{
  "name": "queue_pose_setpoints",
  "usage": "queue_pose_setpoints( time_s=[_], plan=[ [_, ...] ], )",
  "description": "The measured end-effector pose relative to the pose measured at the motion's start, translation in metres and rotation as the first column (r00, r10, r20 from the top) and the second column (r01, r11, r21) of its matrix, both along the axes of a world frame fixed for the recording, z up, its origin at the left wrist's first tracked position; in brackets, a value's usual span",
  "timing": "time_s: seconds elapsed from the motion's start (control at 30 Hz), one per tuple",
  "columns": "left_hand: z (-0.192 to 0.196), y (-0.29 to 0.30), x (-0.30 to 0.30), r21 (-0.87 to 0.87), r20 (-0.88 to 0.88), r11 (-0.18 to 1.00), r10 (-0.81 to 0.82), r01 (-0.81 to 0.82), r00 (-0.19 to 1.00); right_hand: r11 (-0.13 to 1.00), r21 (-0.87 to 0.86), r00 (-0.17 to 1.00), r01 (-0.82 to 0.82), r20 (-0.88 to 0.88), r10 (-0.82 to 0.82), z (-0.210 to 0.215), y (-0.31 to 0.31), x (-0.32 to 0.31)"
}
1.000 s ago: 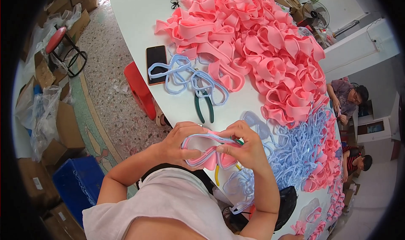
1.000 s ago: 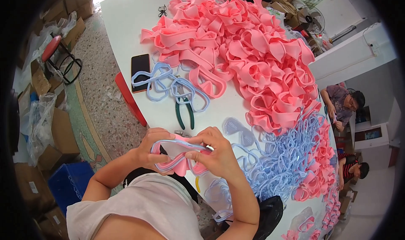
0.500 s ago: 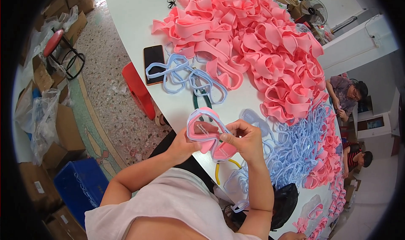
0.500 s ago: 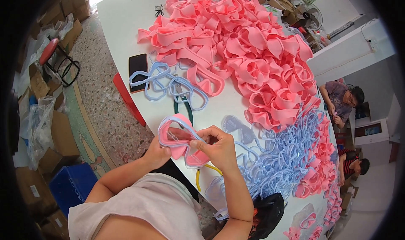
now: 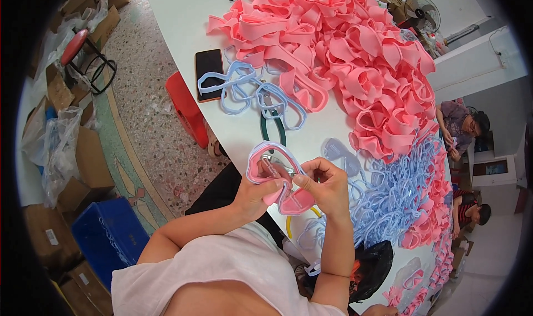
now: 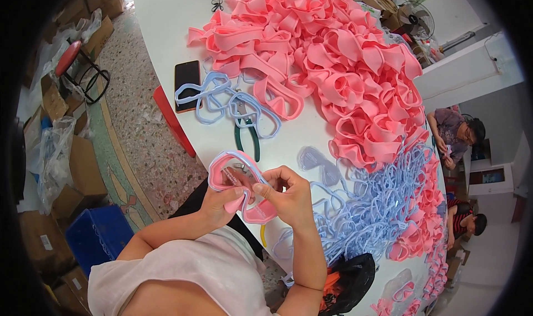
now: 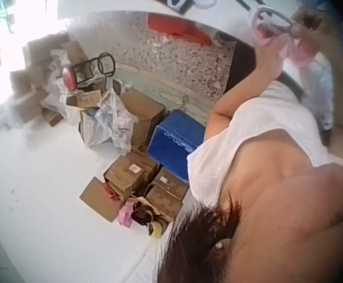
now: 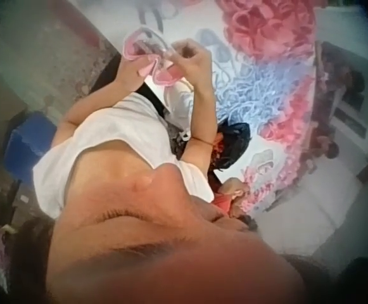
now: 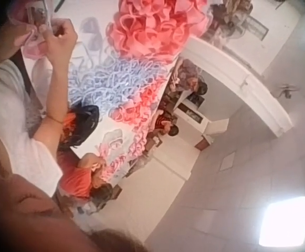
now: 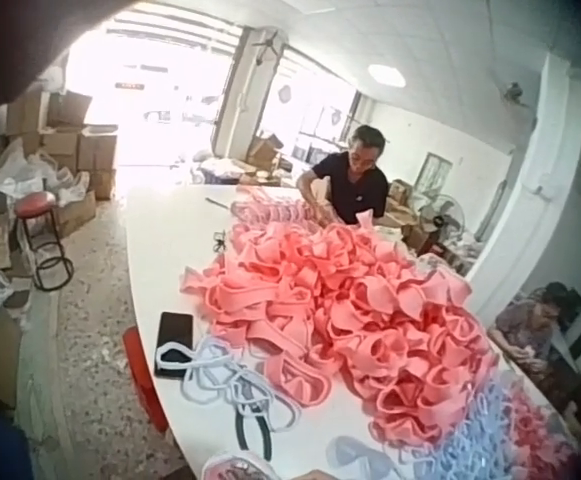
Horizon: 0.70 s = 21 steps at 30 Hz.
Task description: Attaching straps to swim goggles and preparing them for packaging.
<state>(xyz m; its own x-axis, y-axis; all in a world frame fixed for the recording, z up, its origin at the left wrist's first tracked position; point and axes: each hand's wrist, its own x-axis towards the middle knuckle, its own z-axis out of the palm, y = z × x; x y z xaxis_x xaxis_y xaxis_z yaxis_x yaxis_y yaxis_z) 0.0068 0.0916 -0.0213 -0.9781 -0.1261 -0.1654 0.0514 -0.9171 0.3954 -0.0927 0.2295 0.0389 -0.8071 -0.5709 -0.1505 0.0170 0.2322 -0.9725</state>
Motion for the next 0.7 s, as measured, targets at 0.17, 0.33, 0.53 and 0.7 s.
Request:
queue_pose_setpoints(
  time_s=[0.17, 0.33, 0.53, 0.7],
  plan=[
    [0.008, -0.001, 0.003, -0.014, 0.104, 0.999, 0.036, -0.035, 0.994, 1.0, -0.011, 0.999, 0.019, 0.032, -0.018, -0.009, -0.002, -0.002],
    [-0.012, -0.008, 0.0, -0.019, 0.108, 1.0, 0.017, -0.015, 0.994, 0.997, -0.007, 0.997, 0.073, 0.008, -0.073, -0.014, -0.009, 0.001],
    [-0.017, -0.042, 0.005, 0.003, 0.058, 0.999, -0.038, 0.038, 0.998, 0.99, 0.007, 0.981, 0.144, -0.13, -0.142, -0.011, 0.0, -0.001],
    [0.009, -0.091, -0.011, -0.702, 0.019, 0.706, -0.123, 0.101, 0.992, 0.992, 0.052, 0.982, 0.119, -0.154, -0.109, -0.005, -0.001, -0.002]
  ],
)
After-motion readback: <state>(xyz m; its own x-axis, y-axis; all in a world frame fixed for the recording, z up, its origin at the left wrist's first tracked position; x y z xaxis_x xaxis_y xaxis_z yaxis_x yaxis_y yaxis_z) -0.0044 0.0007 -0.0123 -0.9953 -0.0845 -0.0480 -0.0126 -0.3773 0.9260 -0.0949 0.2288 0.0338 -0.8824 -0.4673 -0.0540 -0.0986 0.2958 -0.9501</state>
